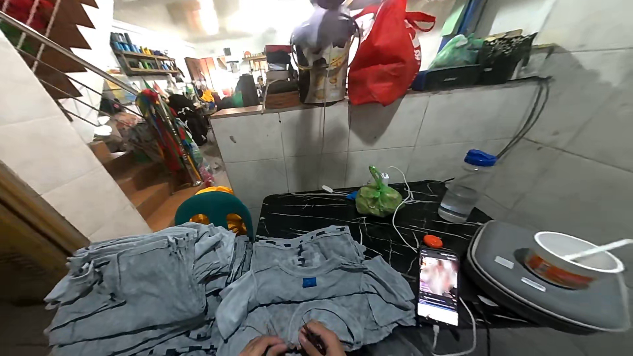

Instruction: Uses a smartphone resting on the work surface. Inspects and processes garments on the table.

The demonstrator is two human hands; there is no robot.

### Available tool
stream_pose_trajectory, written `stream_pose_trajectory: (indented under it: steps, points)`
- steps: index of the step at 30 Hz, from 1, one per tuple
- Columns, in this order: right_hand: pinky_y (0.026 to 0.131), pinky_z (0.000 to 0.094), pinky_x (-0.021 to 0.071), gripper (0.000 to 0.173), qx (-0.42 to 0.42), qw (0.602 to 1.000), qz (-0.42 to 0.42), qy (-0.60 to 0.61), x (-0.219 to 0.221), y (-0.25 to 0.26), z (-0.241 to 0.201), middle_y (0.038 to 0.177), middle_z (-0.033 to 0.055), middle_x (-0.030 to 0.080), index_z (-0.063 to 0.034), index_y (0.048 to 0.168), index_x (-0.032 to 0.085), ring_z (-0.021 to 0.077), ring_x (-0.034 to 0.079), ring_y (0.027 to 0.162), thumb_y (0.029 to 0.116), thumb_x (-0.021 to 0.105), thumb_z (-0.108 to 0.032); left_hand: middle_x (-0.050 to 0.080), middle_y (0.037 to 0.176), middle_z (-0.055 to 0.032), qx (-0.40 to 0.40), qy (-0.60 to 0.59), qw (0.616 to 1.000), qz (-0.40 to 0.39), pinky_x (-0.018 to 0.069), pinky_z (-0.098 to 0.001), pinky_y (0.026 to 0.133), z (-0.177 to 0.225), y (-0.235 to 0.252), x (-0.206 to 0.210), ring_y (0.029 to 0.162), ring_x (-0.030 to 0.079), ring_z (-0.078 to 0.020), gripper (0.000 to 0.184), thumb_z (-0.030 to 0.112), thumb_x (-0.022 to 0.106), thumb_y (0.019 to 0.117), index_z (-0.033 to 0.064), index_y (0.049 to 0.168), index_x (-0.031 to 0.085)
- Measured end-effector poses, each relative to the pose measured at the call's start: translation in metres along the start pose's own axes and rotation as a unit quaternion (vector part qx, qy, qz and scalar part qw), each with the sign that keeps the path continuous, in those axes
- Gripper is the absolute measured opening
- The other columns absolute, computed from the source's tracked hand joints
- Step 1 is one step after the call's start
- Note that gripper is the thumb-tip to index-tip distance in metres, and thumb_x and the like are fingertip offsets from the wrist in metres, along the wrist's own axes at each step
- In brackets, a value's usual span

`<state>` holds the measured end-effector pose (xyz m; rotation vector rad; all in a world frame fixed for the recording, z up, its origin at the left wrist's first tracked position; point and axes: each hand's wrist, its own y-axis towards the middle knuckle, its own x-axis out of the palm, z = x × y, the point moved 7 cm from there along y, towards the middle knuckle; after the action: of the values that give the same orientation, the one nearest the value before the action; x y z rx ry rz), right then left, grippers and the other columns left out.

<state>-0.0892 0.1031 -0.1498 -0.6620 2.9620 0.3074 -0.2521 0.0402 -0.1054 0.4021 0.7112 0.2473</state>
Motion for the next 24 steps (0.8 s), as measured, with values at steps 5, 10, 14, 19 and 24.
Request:
stream_pose_trajectory:
  steps: [5,10,14,19,24]
  points:
    - [0.086,0.0313,0.0535,0.020,0.009,1.000,-0.005,-0.012,-0.002,-0.001,0.001,0.099,0.0158,0.068,0.0080,0.106,0.069,0.0157,0.065,0.092,0.1007,0.059,-0.009,0.075,0.092,-0.0119,-0.006,-0.060,0.998,0.012,0.0598,-0.0303,0.085,-0.001,-0.006,-0.009,0.086,0.072,-0.0147,0.013,0.009,0.069,0.0957,-0.0025,0.095,0.075]
    - [0.090,0.0368,0.0542,0.022,-0.006,0.999,-0.016,-0.041,-0.001,-0.004,-0.003,0.102,0.0193,0.069,0.0090,0.107,0.069,0.0216,0.067,0.097,0.1011,0.060,-0.010,0.073,0.096,-0.0122,-0.031,-0.038,0.999,-0.015,0.0605,-0.0302,0.078,-0.004,-0.006,-0.001,0.082,0.070,-0.0150,0.031,0.017,0.080,0.0892,-0.0008,0.114,0.075]
    - [0.094,0.0412,0.0544,0.022,-0.033,0.997,-0.019,-0.072,-0.003,-0.006,-0.005,0.105,0.0225,0.070,0.0096,0.106,0.070,0.0269,0.068,0.101,0.0995,0.063,-0.010,0.074,0.095,-0.0119,0.027,-0.034,0.999,0.028,0.0587,-0.0297,0.089,0.000,-0.005,-0.002,0.093,0.071,-0.0153,0.011,0.010,0.072,0.0942,0.0014,0.094,0.078]
    - [0.094,0.0447,0.0553,0.021,-0.033,0.994,-0.007,-0.101,-0.004,-0.011,-0.005,0.108,0.0205,0.070,0.0056,0.108,0.071,0.0282,0.069,0.102,0.0978,0.067,-0.013,0.071,0.095,-0.0144,0.027,-0.144,0.989,0.004,0.0588,-0.0296,0.085,0.001,-0.010,0.002,0.091,0.069,-0.0150,0.012,0.005,0.067,0.0949,-0.0051,0.092,0.072]
    - [0.069,0.0463,0.0595,0.041,-0.030,0.960,0.080,-0.265,-0.016,-0.022,-0.032,0.105,0.0142,0.069,-0.0034,0.112,0.073,0.0256,0.071,0.085,0.0957,0.071,-0.041,0.069,0.095,-0.0158,0.013,-0.161,0.987,0.011,0.0577,-0.0315,0.086,0.000,-0.017,0.005,0.092,0.068,-0.0173,0.014,0.006,0.065,0.0960,-0.0064,0.093,0.071]
